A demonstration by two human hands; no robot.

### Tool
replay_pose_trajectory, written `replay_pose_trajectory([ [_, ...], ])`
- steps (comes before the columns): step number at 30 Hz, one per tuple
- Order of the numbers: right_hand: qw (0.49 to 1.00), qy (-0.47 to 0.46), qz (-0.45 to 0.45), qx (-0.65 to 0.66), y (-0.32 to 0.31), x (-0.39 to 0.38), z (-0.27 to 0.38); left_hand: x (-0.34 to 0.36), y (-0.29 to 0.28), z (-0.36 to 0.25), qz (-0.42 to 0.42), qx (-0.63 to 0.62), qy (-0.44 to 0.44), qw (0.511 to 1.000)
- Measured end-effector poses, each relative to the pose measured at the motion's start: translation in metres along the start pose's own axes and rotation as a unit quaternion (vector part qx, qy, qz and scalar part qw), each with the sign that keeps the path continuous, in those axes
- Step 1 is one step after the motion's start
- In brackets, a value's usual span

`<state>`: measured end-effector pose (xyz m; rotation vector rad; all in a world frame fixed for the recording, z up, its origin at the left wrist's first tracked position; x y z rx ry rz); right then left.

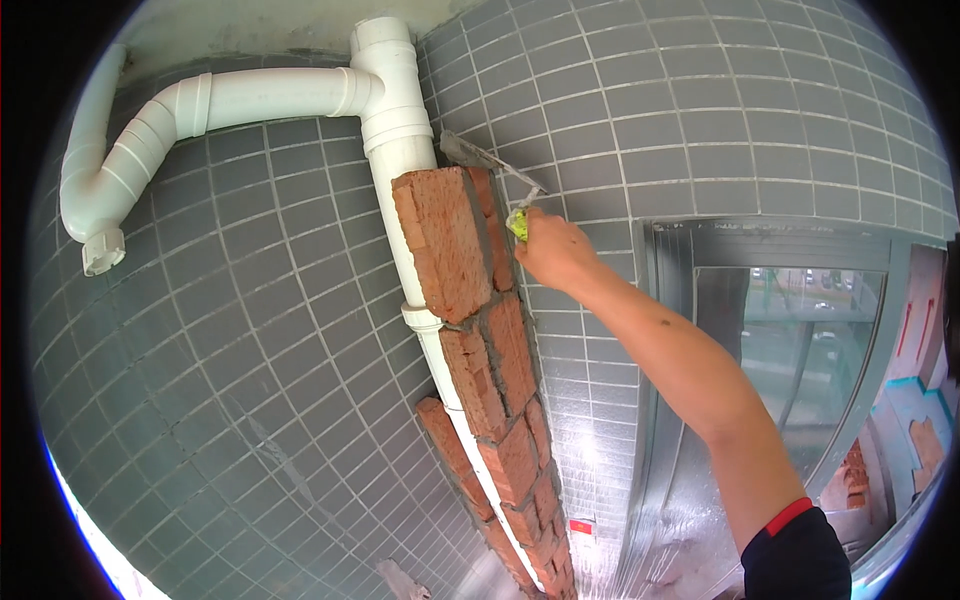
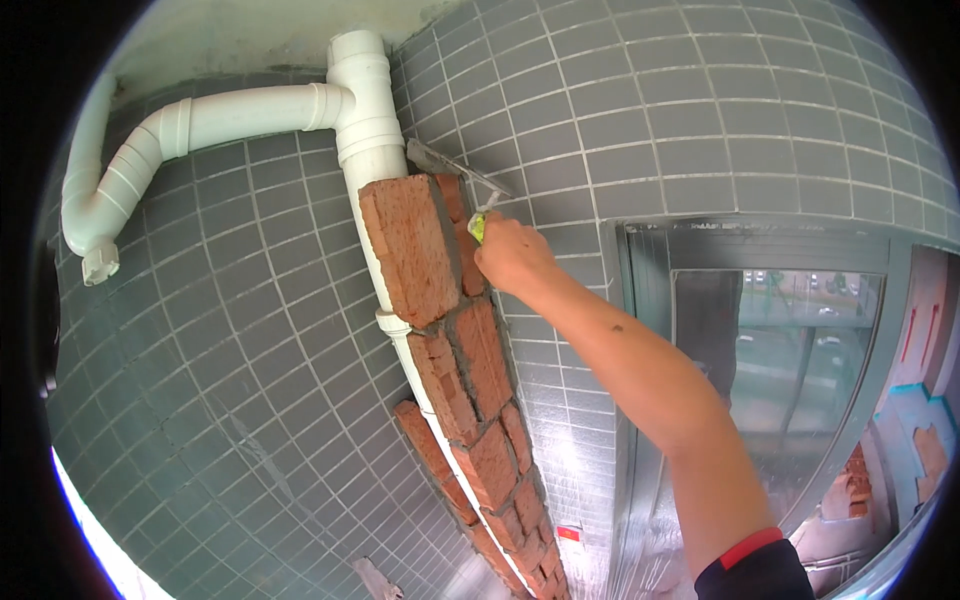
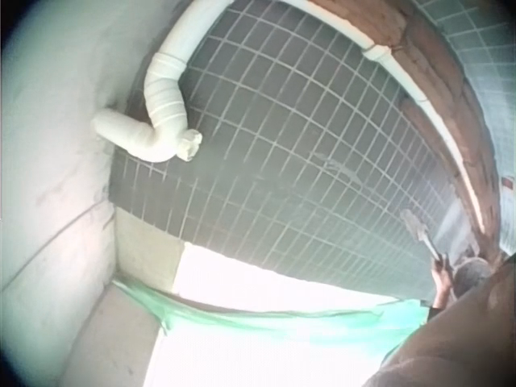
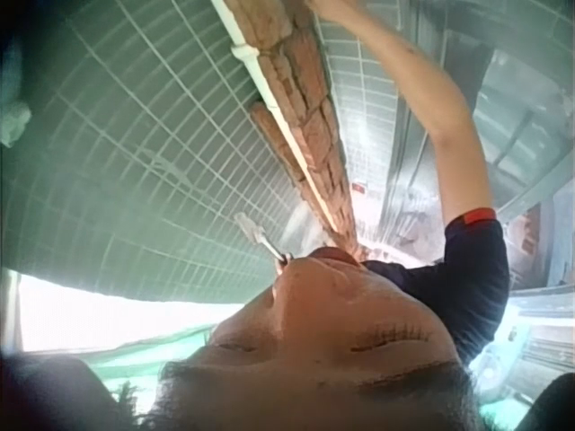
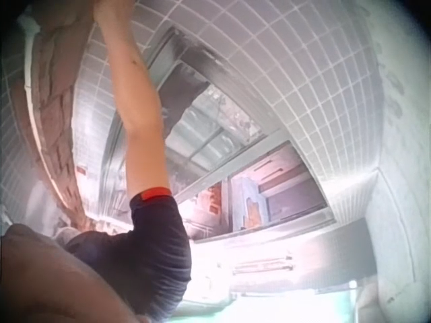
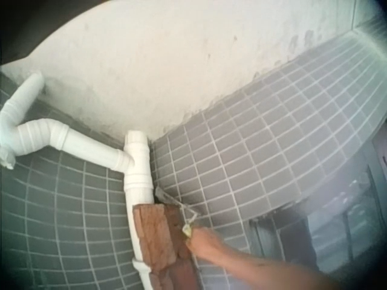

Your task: The person lays bricks against a tiled wall by applying mortar with a trowel, picking up bricks from a stack, and positioning them into a column.

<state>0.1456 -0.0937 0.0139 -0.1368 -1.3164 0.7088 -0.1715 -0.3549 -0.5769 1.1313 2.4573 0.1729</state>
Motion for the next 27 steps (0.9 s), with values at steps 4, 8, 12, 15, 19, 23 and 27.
replay_pose_trajectory([
  [4, 0.998, -0.046, -0.016, -0.036, -0.003, -0.008, -0.006, 0.006, -0.016, 0.017, 0.003, 0.033, 0.001, 0.999],
  [8, 0.996, -0.071, -0.010, -0.058, -0.014, -0.019, -0.007, 0.009, -0.016, 0.025, -0.017, -0.062, -0.043, 0.997],
  [12, 0.992, -0.095, -0.031, -0.071, -0.017, -0.027, -0.010, 0.013, -0.023, 0.035, 0.033, -0.043, -0.049, 0.997],
  [15, 0.991, -0.090, -0.024, -0.094, -0.020, -0.032, -0.013, -0.005, -0.008, 0.018, 0.048, 0.060, -0.026, 0.997],
  [19, 0.987, -0.093, -0.025, -0.131, -0.034, -0.038, -0.013, -0.007, -0.015, 0.028, 0.084, 0.012, -0.005, 0.996],
  [23, 0.991, -0.063, -0.006, -0.119, -0.049, -0.047, -0.019, 0.016, -0.040, 0.062, 0.094, -0.025, -0.008, 0.995],
  [27, 0.995, -0.019, 0.008, -0.101, -0.054, -0.057, -0.013, 0.000, -0.022, 0.051, 0.090, -0.056, -0.047, 0.993],
])
Point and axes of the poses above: each hand's wrist, its own x-axis towards the middle knuckle, its own y-axis out of the palm, z = x × y, the point moved 1 cm from there along x, towards the middle knuckle, and after that the axes turned 7 degrees about -z, right-handed, at the moved point
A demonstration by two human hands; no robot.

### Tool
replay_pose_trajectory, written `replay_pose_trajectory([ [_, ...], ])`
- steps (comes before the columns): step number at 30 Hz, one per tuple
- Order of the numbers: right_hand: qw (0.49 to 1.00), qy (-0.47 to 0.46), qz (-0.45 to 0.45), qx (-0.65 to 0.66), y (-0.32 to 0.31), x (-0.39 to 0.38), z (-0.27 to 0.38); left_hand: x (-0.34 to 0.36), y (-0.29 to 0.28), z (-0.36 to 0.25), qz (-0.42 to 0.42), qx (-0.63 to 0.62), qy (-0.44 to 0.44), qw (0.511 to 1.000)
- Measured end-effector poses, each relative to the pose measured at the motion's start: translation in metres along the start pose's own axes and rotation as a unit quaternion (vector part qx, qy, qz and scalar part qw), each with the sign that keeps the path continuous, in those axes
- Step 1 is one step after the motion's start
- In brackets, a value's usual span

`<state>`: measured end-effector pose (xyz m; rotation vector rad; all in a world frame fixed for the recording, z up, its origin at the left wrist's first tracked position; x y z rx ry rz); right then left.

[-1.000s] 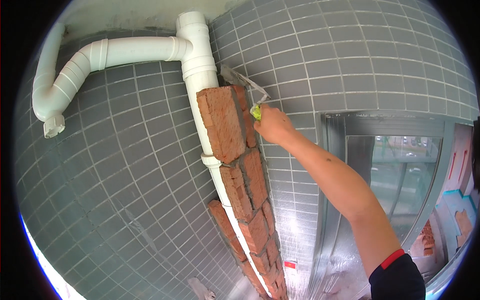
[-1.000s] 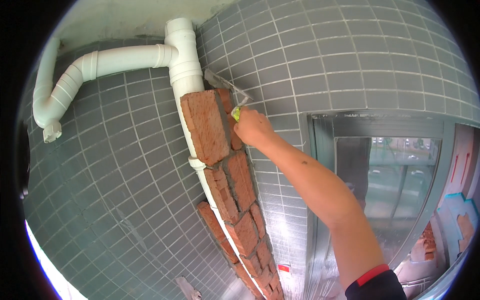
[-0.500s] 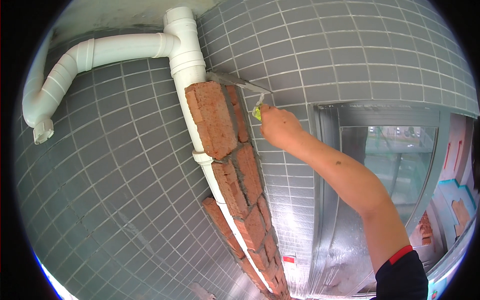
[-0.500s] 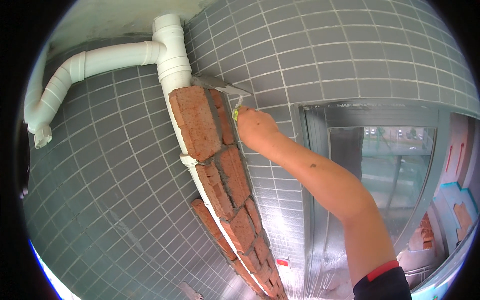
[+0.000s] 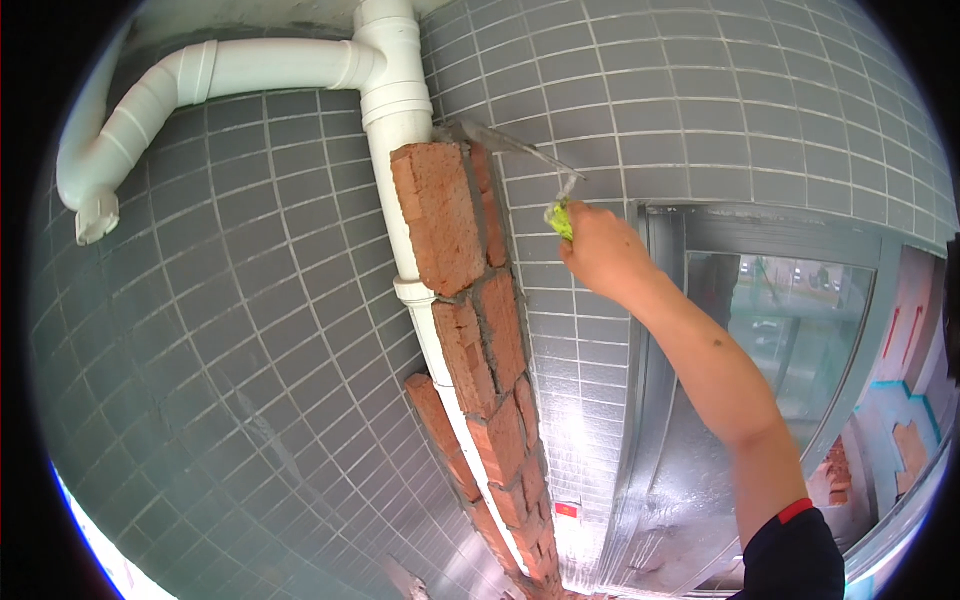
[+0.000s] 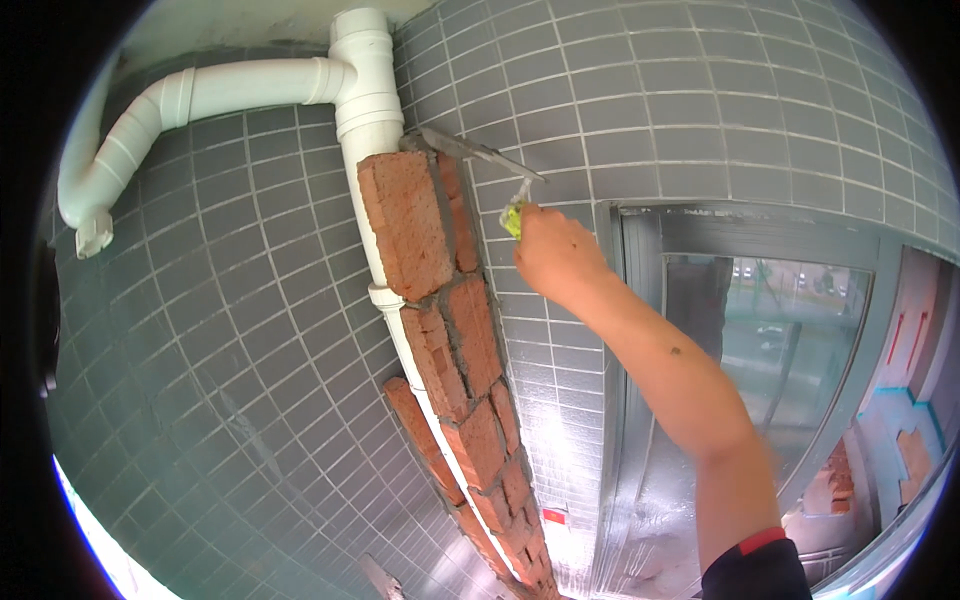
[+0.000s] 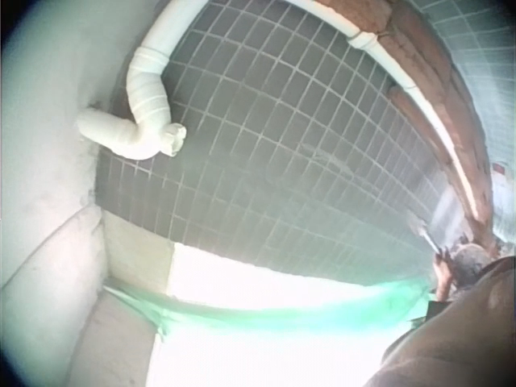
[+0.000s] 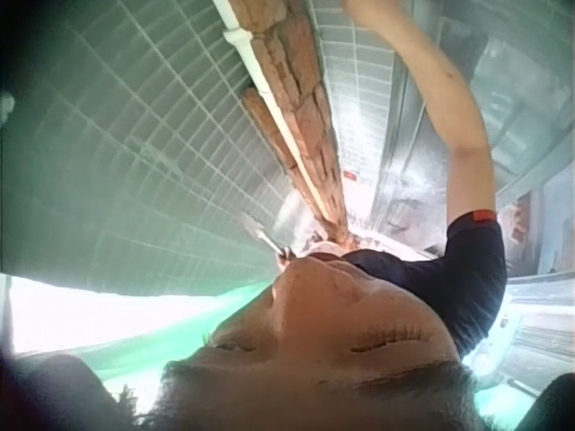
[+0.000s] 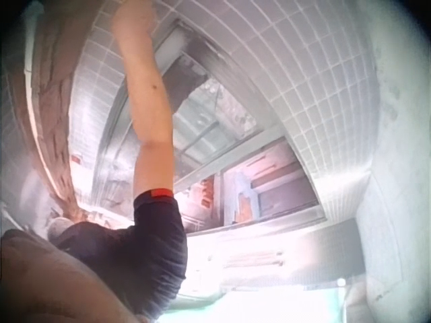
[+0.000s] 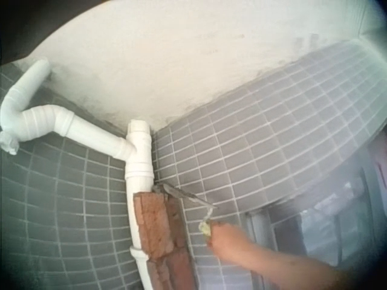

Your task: The person lays bricks against a tiled wall by applying mortar with a trowel, picking up bricks from a stack, and positioning them into a column.

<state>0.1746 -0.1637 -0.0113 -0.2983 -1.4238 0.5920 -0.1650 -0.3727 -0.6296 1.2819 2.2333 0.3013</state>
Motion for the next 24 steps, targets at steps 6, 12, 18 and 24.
replay_pose_trajectory([
  [6, 0.983, -0.045, -0.082, 0.161, 0.042, 0.046, 0.052, -0.014, 0.018, -0.046, -0.027, -0.009, 0.005, 1.000],
  [12, 0.977, -0.014, -0.113, 0.183, 0.093, 0.037, 0.077, -0.015, 0.026, -0.042, -0.045, 0.025, 0.016, 0.999],
  [18, 0.986, 0.001, -0.101, 0.132, 0.108, 0.015, 0.060, -0.015, 0.028, -0.039, -0.057, 0.050, 0.024, 0.997],
  [24, 0.987, -0.035, -0.104, 0.115, 0.081, -0.017, 0.043, -0.023, 0.028, -0.043, -0.058, 0.077, 0.049, 0.994],
])
Point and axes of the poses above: each hand's wrist, its own x-axis towards the middle knuckle, its own y-axis out of the palm, z = x × y, the point moved 1 cm from there along x, towards the middle knuckle, and after that the axes turned 7 degrees about -z, right-handed, at the moved point
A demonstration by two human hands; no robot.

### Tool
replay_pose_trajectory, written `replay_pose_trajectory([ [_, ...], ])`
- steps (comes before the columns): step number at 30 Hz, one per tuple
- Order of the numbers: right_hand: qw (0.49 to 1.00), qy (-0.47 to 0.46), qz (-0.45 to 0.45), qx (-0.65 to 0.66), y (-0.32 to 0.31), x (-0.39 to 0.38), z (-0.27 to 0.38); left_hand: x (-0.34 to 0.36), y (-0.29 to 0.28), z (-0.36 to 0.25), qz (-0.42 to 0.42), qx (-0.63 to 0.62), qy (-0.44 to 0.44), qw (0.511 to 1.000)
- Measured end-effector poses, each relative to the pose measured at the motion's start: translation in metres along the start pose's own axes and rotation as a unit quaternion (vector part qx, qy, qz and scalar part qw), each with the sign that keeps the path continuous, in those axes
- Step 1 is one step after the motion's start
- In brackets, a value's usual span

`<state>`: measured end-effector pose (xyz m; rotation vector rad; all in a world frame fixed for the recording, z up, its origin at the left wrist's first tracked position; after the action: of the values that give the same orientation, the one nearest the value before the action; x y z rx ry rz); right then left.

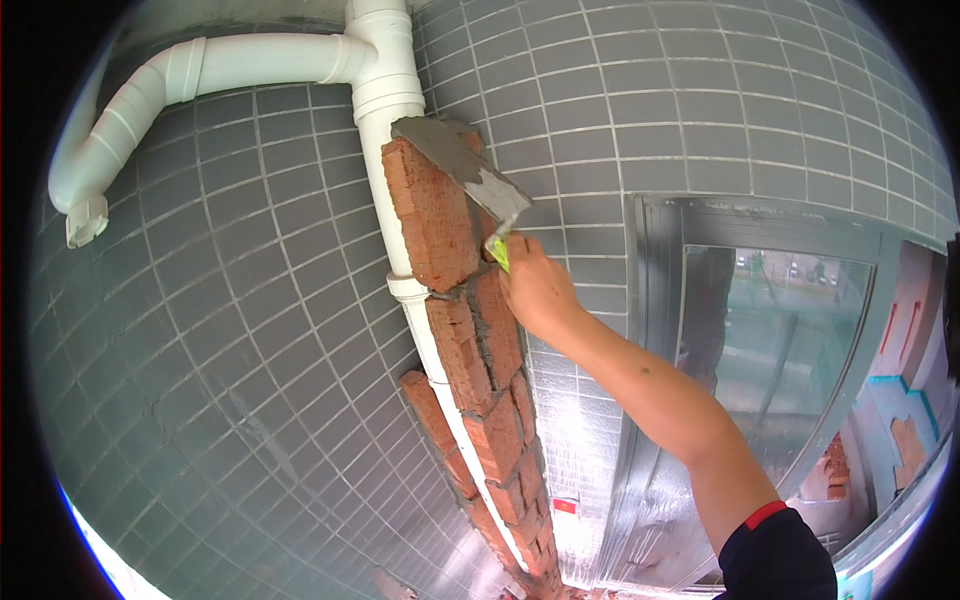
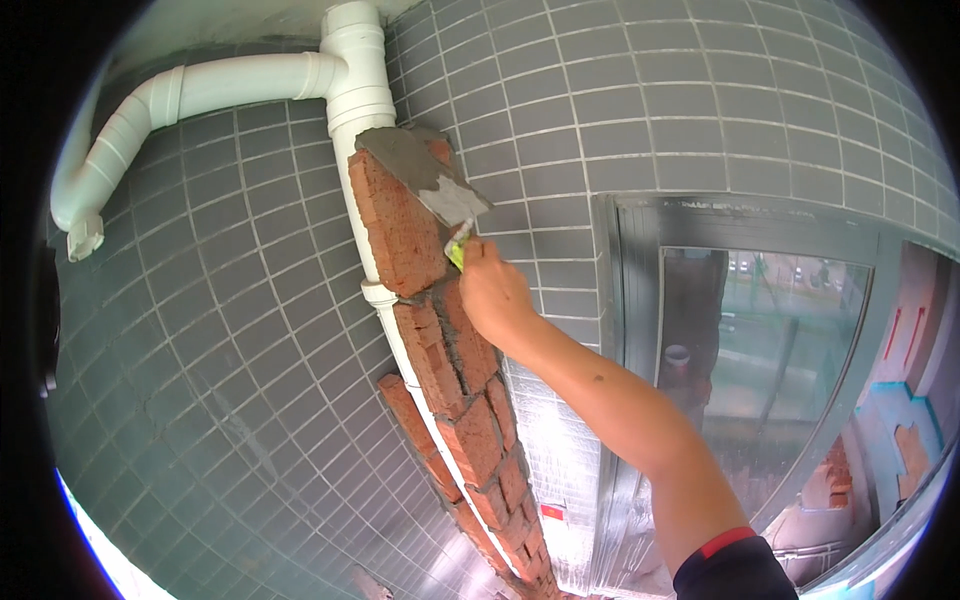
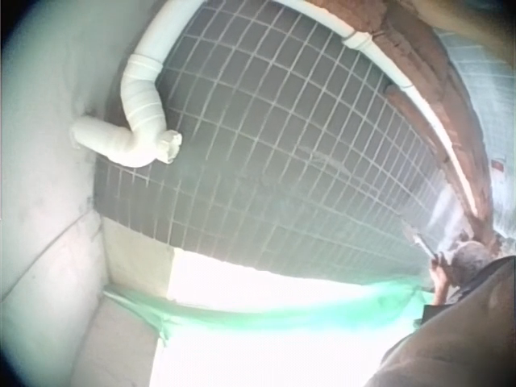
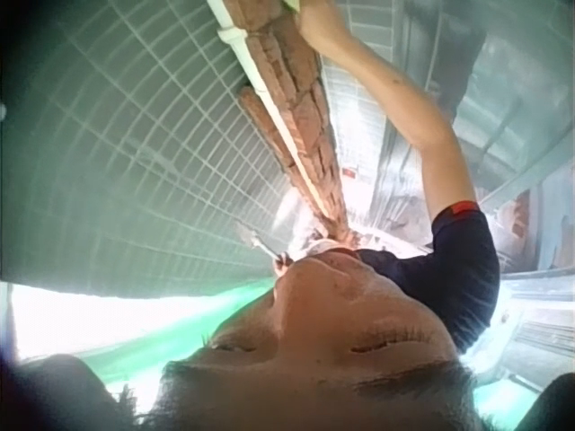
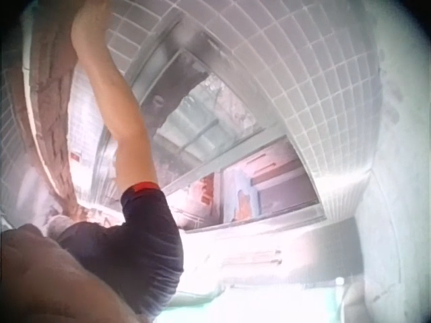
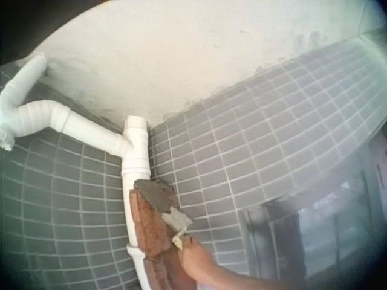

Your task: The person lays bricks against a tiled wall by applying mortar with a trowel, picking up bricks from a stack, and positioning them into a column.

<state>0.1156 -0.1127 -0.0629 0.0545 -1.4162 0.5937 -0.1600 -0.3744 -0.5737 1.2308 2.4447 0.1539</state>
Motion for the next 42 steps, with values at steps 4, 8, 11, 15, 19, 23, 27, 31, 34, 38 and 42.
replay_pose_trajectory([
  [4, 0.999, 0.004, 0.031, 0.035, -0.020, -0.088, -0.020, -0.010, -0.006, -0.006, -0.012, 0.028, 0.026, 0.999],
  [8, 0.949, 0.141, 0.180, 0.217, -0.009, -0.268, -0.042, -0.020, -0.008, -0.017, -0.051, 0.098, 0.097, 0.989],
  [11, 0.892, 0.164, 0.320, 0.275, -0.019, -0.397, -0.033, -0.020, -0.014, -0.026, -0.052, 0.014, 0.058, 0.997],
  [15, 0.794, 0.223, 0.486, 0.288, -0.027, -0.548, -0.051, -0.004, -0.006, -0.029, -0.027, -0.017, -0.048, 0.998],
  [19, 0.629, 0.268, 0.698, 0.212, 0.003, -0.592, -0.031, -0.003, -0.006, -0.034, 0.021, 0.076, -0.009, 0.997],
  [23, 0.474, 0.375, 0.765, 0.223, 0.013, -0.631, 0.016, -0.019, -0.016, -0.041, 0.063, 0.115, -0.058, 0.990],
  [27, 0.403, 0.465, 0.761, 0.204, 0.045, -0.704, 0.024, -0.011, 0.006, -0.021, 0.095, 0.148, -0.135, 0.975],
  [31, 0.552, 0.356, 0.727, 0.197, 0.009, -0.722, 0.039, -0.009, 0.023, 0.005, 0.138, 0.137, -0.235, 0.952],
  [34, 0.366, 0.525, 0.648, 0.413, -0.029, -0.687, 0.023, 0.000, 0.049, 0.053, 0.205, 0.184, -0.298, 0.914],
  [38, 0.200, 0.667, 0.507, 0.508, -0.064, -0.699, 0.014, -0.009, 0.091, 0.140, 0.287, 0.220, -0.379, 0.852],
  [42, 0.247, 0.729, 0.394, 0.502, -0.099, -0.723, -0.009, -0.034, 0.119, 0.217, 0.400, 0.304, -0.500, 0.705],
])
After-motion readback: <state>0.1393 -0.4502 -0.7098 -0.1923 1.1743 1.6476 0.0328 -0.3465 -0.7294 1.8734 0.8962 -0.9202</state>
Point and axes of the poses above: each hand's wrist, its own x-axis towards the middle knuckle, its own y-axis out of the palm, z = x × y, the point moved 1 cm from there along x, towards the middle knuckle, and after that the axes turned 7 degrees about -z, right-handed, at the moved point
